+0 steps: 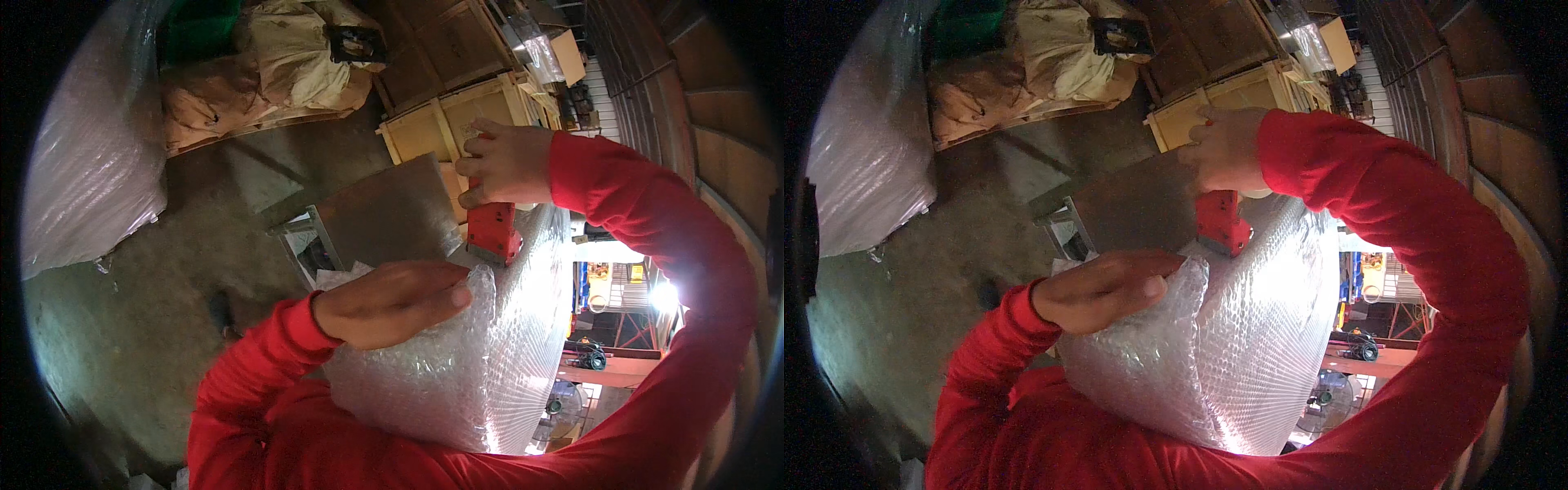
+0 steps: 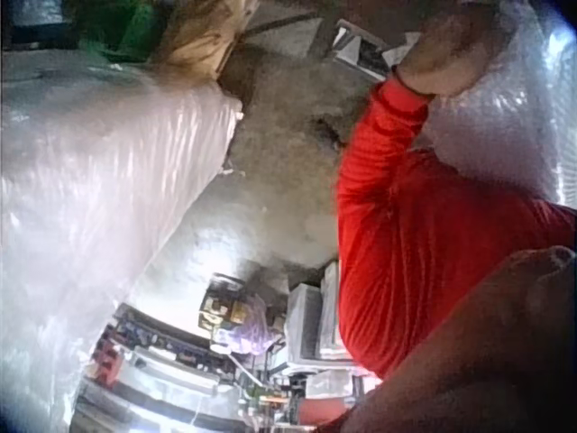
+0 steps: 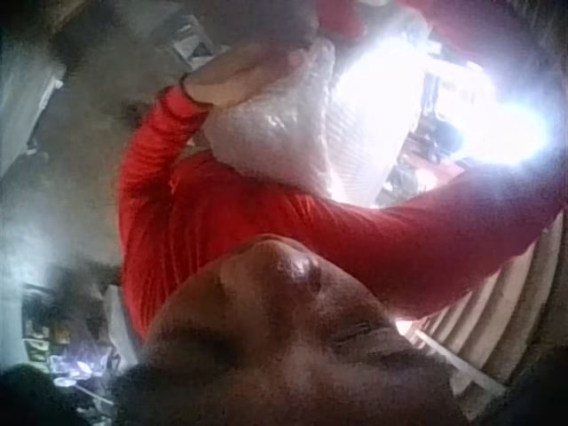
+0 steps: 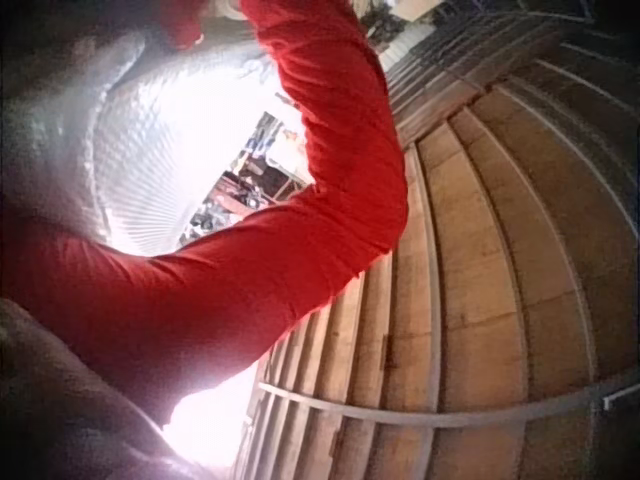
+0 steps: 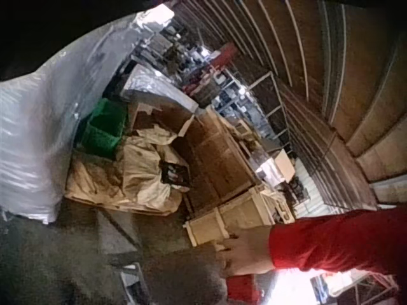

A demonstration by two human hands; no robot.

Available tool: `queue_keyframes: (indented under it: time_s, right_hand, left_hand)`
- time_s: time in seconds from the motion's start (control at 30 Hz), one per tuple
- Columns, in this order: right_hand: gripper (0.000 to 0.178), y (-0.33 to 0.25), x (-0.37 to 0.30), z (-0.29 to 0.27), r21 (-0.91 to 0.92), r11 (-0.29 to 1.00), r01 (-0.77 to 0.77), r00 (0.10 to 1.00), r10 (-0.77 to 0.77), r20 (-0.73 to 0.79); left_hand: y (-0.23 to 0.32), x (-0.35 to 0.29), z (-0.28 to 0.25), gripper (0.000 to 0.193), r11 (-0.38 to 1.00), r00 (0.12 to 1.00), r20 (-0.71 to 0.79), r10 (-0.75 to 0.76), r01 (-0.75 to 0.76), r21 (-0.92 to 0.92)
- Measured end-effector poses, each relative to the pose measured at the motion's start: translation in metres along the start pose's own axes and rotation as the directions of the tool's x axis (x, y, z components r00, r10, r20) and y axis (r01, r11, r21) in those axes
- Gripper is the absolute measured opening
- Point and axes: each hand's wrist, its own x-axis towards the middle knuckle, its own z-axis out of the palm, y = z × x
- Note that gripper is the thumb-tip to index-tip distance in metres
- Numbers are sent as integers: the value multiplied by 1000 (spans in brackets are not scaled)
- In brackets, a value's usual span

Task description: The person wraps a large piece of furniture with bubble wrap and secures it with packing tape. They pull the bubble wrap from a roll, cover the furniture, and use a tape gun to seal the edges.

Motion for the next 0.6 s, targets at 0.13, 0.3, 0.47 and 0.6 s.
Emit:
queue_keyframes:
  time_s: [0.13,0.3,0.47,0.6]
  right_hand:
    - [31,2,-10,-12,6,1000,-17,998,17,-64]
    - [26,1,-12,-31,-124,991,-54,986,33,-165]
    - [16,2,7,-55,-256,965,50,994,-74,-86]
    - [30,7,17,-71,-310,947,81,997,-79,19]
  left_hand:
    - [10,9,-4,53,985,992,-69,106,-95,143]
    - [11,18,8,54,942,960,-164,228,-175,285]
    - [-1,17,11,56,893,943,-105,317,-259,368]
    - [-11,23,16,60,766,821,-192,538,-381,518]
